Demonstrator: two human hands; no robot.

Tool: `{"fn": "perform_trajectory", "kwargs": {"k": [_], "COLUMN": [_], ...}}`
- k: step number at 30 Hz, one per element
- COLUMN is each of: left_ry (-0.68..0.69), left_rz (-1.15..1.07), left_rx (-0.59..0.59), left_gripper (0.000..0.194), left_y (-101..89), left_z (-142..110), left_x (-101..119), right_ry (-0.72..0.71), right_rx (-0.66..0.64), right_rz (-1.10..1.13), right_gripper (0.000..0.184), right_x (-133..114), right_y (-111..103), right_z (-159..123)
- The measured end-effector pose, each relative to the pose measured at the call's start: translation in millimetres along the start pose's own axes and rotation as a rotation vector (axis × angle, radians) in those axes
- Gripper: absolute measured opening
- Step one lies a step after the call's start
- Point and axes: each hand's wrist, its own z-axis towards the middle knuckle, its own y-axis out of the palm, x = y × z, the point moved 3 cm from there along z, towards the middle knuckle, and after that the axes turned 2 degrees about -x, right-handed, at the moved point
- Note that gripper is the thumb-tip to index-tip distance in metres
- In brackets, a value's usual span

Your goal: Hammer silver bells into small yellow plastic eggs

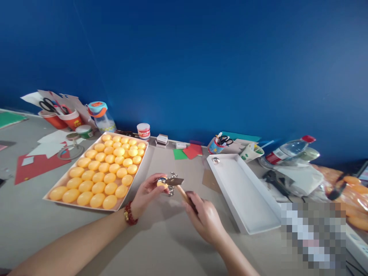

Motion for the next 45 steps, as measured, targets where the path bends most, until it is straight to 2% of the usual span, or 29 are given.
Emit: {"fn": "perform_trajectory", "kwargs": {"k": [5,12,18,23,28,33,37,42,45], "left_ry": [-0.054,-0.044,-0.067,-0.058,-0.064,-0.049,-0.060,-0.030,-0.029], "left_rz": [-0.080,-0.102,-0.139,-0.129,-0.120,-0.102,-0.117,-0.108,-0.102], "left_rx": [-0.004,0.006,-0.013,0.007,0.000,-0.004,0.011,-0.003,-0.002], "left_gripper": [0.030,0.029,0.030,0.030,0.029,0.031,0.032,0.030,0.030], "left_y": [2.5,0.0,1.4,1.8,1.3,2.3,1.8,1.3,1.0], "left_z": [-0.2,0.4,-0.8,-1.0,-1.0,-1.3,-0.7,-0.2,-0.9], "left_x": [1.8,1.2,0.4,0.7,0.7,1.8,0.7,1.2,1.9], "right_ry": [0.014,-0.027,-0.010,-0.014,-0.033,-0.011,-0.012,-0.004,-0.003], "right_rx": [0.044,0.062,0.011,0.065,0.027,0.073,0.004,0.065,0.054], "right_rz": [0.044,0.009,-0.008,0.013,-0.021,-0.010,-0.029,0.026,0.025], "right_gripper": [0.014,0.016,0.015,0.015,0.015,0.015,0.015,0.012,0.012], "right_x": [2.4,2.7,0.7,0.5,-3.2,-3.3,-2.5,-1.5,-1.3], "right_y": [-2.1,1.1,2.3,0.5,0.0,-3.0,0.3,-1.1,0.9], "right_z": [-1.5,-2.7,0.2,-1.1,0.0,-0.7,-0.5,-1.6,-1.8]}}
